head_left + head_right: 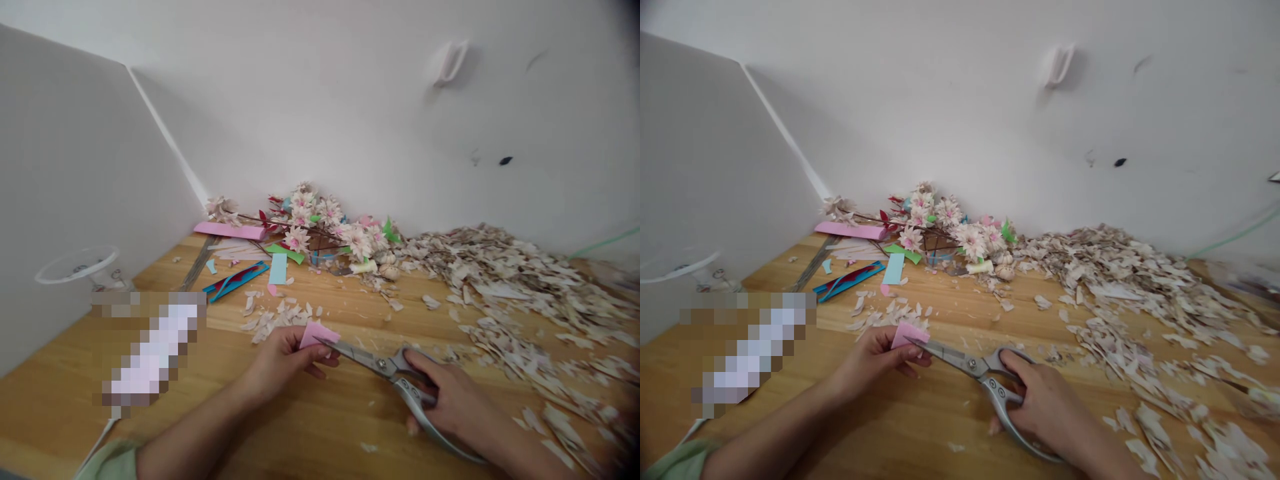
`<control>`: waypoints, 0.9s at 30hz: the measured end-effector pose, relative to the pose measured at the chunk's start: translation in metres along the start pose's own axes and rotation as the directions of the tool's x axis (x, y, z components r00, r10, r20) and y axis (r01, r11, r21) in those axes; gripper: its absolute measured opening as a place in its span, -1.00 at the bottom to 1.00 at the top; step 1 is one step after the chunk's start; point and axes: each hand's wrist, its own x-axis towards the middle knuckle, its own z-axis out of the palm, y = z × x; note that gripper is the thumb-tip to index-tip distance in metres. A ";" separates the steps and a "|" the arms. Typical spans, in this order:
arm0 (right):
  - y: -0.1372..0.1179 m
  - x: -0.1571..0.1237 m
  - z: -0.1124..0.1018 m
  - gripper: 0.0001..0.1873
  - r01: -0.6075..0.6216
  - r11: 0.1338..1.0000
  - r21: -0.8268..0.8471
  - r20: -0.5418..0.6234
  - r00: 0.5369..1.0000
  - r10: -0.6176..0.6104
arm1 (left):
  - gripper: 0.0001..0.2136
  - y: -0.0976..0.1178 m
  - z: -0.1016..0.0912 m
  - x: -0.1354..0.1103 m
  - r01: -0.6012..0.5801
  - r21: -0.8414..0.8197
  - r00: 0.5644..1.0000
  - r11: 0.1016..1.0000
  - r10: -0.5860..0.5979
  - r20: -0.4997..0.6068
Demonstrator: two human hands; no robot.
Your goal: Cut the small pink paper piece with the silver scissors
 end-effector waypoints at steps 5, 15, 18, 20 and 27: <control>-0.005 -0.002 -0.003 -0.70 0.011 1.000 0.029 -0.008 1.000 -0.010 | -0.68 0.001 0.000 0.000 -0.003 0.039 1.000 0.999 0.002 0.010; -0.008 -0.002 -0.006 -0.65 -0.013 1.000 -0.020 -0.012 1.000 0.013 | -0.70 0.001 -0.001 0.000 -0.003 0.041 1.000 0.999 0.002 0.024; -0.006 -0.001 -0.005 -0.60 -0.020 0.998 -0.053 -0.007 1.000 0.020 | -0.71 0.001 -0.002 0.000 -0.011 0.039 0.999 0.999 0.009 0.037; -0.005 0.000 -0.004 -0.62 -0.015 0.999 -0.039 -0.005 1.000 0.015 | -0.70 0.001 -0.002 0.000 -0.012 0.039 0.999 0.999 0.010 0.042; -0.004 0.001 -0.002 -0.61 -0.016 1.000 -0.006 -0.030 0.999 0.016 | -0.68 0.003 -0.002 -0.001 -0.009 0.059 0.999 0.998 0.006 0.043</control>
